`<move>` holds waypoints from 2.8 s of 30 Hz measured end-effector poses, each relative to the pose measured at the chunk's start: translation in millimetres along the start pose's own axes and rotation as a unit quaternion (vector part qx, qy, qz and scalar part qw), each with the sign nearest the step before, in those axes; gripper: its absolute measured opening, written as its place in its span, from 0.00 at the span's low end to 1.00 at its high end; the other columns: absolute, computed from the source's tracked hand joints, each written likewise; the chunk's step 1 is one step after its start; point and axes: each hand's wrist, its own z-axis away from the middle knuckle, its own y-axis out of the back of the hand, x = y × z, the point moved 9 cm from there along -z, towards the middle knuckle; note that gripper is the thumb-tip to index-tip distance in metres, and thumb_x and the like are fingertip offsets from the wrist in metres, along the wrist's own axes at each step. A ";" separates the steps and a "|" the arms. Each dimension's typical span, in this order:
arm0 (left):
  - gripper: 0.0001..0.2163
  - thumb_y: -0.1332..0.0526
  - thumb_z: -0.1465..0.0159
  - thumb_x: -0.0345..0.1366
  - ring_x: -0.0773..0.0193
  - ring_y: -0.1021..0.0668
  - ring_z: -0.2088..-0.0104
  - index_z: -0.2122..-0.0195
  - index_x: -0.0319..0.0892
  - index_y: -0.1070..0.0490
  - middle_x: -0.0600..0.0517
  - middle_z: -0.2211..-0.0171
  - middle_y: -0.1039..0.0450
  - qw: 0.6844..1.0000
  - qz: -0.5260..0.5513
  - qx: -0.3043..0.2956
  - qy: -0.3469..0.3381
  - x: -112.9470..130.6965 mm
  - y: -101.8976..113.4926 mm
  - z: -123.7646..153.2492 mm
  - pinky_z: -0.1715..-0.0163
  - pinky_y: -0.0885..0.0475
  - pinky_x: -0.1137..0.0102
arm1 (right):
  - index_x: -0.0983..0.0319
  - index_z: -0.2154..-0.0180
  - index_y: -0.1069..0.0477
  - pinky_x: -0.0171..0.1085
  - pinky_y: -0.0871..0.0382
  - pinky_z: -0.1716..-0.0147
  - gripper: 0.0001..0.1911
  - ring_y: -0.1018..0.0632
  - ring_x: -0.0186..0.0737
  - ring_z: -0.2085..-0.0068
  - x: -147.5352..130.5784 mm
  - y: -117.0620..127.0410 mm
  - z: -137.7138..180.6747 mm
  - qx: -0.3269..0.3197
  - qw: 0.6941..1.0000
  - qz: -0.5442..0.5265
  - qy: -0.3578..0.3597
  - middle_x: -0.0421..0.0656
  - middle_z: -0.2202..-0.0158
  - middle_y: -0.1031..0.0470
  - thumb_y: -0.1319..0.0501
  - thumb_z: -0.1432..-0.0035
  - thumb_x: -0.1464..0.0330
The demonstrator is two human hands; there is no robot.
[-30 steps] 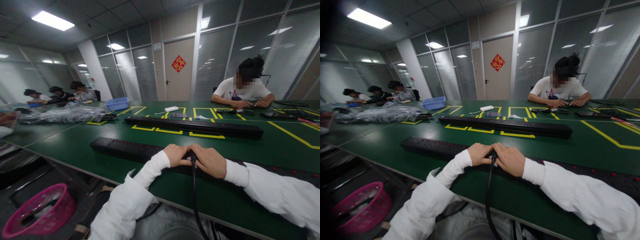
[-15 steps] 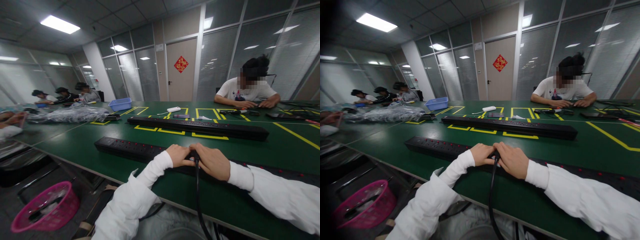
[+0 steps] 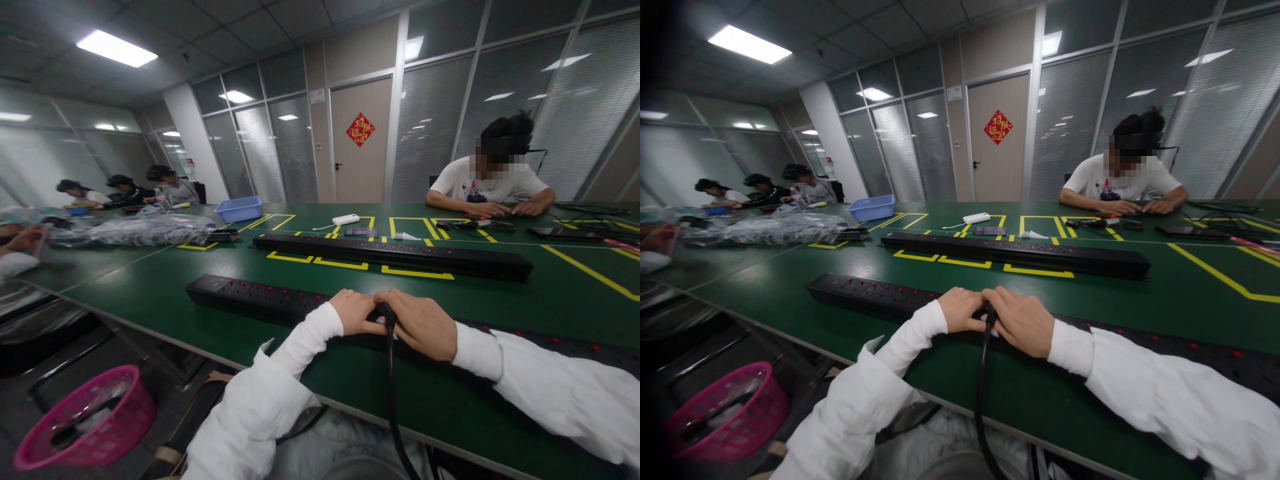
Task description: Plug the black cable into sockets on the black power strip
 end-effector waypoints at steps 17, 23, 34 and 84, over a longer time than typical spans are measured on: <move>0.27 0.58 0.46 0.59 0.53 0.26 0.65 0.63 0.41 0.36 0.46 0.63 0.29 1.000 -0.005 0.014 -0.016 1.8 0.6 0.6 0.70 0.33 0.64 | 0.65 0.52 0.46 0.35 0.38 0.66 0.19 0.32 0.39 0.61 -0.8 2.3 0.1 0.003 1.000 -0.003 0.000 0.47 0.62 0.36 0.51 0.47 0.71; 0.26 0.59 0.45 0.58 0.54 0.26 0.64 0.64 0.41 0.35 0.46 0.62 0.30 1.000 -0.004 0.002 -0.012 0.9 -0.5 0.1 0.69 0.34 0.65 | 0.64 0.52 0.45 0.35 0.38 0.66 0.18 0.31 0.39 0.61 0.2 3.7 0.1 0.010 1.000 -0.003 -0.004 0.47 0.62 0.35 0.52 0.47 0.71; 0.23 0.59 0.43 0.56 0.57 0.26 0.66 0.62 0.43 0.38 0.50 0.64 0.30 1.000 -0.002 0.003 -0.017 2.1 1.6 0.6 0.70 0.35 0.68 | 0.64 0.56 0.42 0.38 0.42 0.63 0.17 0.32 0.42 0.61 13.1 5.6 1.5 0.044 0.995 0.045 -0.082 0.47 0.63 0.33 0.51 0.46 0.63; 0.24 0.59 0.44 0.57 0.56 0.26 0.66 0.62 0.44 0.39 0.51 0.66 0.30 1.000 0.012 0.023 -0.010 2.6 2.0 4.8 0.71 0.34 0.67 | 0.64 0.65 0.37 0.36 0.44 0.67 0.15 0.35 0.40 0.66 13.8 8.6 2.5 0.059 0.991 0.090 -0.081 0.46 0.68 0.36 0.51 0.46 0.60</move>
